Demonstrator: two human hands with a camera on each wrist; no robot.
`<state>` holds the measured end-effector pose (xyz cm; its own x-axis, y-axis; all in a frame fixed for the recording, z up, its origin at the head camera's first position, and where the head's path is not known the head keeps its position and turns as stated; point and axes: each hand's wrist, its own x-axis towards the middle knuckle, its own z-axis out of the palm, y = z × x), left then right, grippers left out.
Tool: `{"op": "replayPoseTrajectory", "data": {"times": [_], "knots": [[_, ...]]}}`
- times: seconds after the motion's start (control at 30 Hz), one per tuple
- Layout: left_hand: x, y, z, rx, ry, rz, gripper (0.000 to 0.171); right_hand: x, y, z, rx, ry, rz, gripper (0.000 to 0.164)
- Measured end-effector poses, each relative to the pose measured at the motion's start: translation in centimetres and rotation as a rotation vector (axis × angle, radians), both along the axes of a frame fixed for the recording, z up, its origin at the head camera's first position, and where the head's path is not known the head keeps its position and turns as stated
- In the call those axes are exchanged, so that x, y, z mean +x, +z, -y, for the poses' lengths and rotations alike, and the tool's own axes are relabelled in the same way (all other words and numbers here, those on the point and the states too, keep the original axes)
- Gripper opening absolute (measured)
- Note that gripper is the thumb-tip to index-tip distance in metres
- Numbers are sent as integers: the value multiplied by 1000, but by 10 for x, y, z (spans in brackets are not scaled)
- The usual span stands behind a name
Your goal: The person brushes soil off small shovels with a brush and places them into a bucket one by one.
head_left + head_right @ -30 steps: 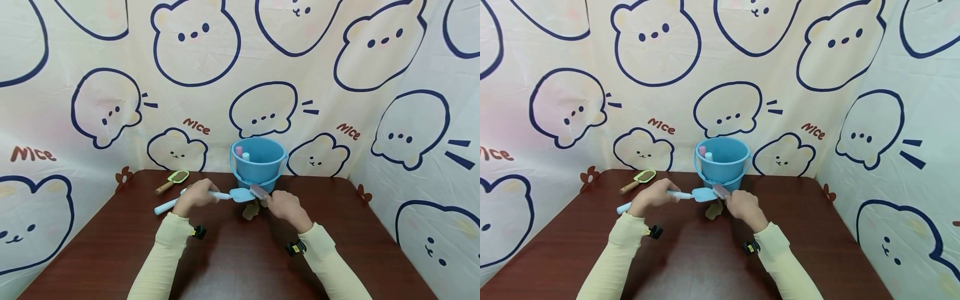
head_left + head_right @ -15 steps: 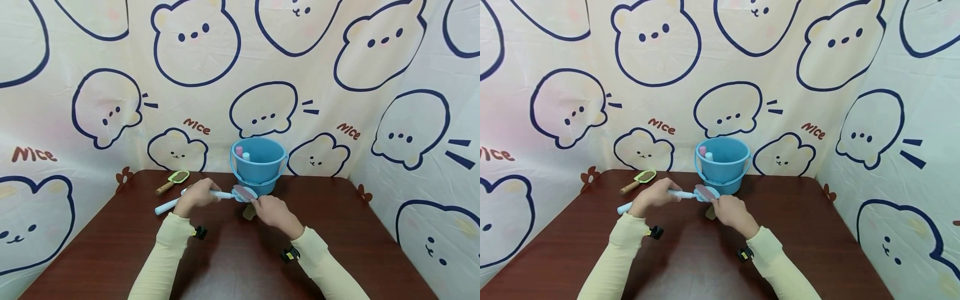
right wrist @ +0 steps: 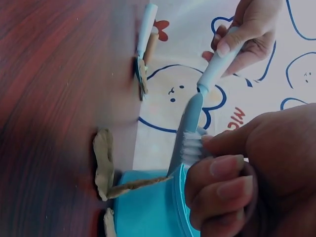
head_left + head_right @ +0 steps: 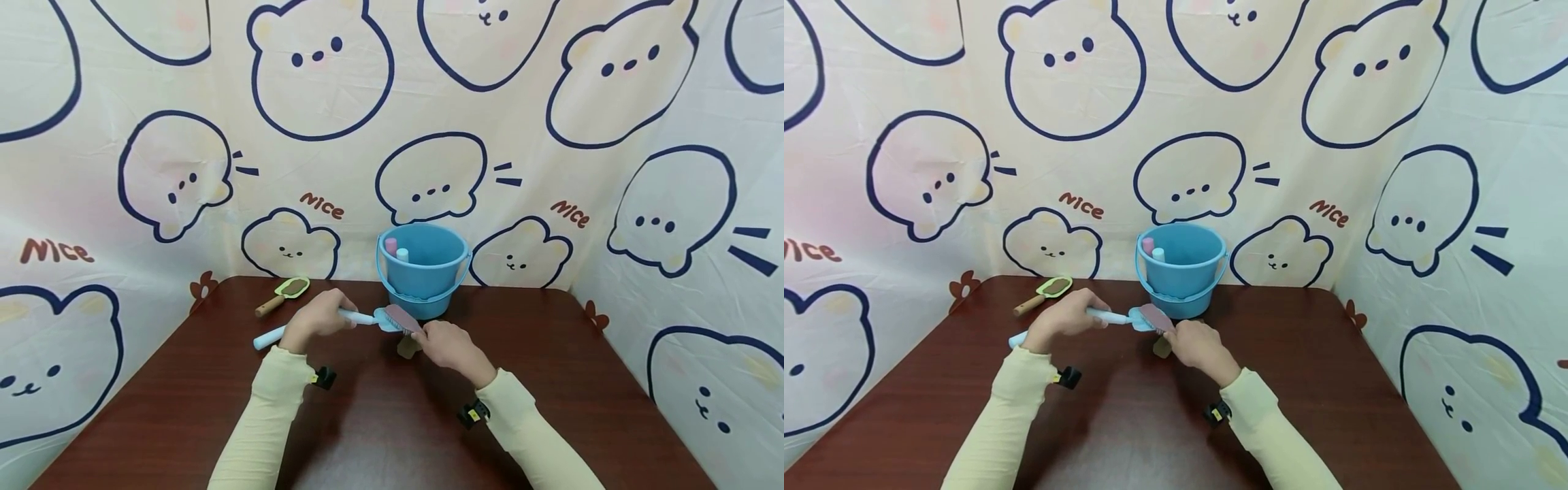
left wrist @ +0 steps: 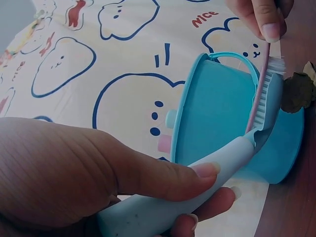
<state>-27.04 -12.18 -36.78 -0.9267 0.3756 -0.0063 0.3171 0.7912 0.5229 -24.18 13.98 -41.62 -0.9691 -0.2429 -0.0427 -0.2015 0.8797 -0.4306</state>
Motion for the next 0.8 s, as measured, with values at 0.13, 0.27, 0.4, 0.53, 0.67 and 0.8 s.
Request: {"op": "replayPoseTrajectory", "data": {"times": [0.13, 0.27, 0.4, 0.53, 0.67, 0.8], "knots": [[0, 0, 1, 3, -2, 4, 20, -2, 1, -4, 28, -23, 0, 33], [0, 1, 2, 5, 2, 4, 21, -4, 2, -8, 67, -41, -6, 35], [1, 4, 4, 7, 2, 2, 20, -5, 4, -13, 86, -57, -5, 35], [2, 6, 7, 13, -5, 6, 20, -6, 6, -18, 109, -67, 0, 33], [2, 7, 9, 31, -7, 16, 21, -6, 9, -20, 121, -64, 7, 38], [2, 6, 10, 44, -18, 10, 22, -8, 10, -21, 99, -67, -17, 42]]}}
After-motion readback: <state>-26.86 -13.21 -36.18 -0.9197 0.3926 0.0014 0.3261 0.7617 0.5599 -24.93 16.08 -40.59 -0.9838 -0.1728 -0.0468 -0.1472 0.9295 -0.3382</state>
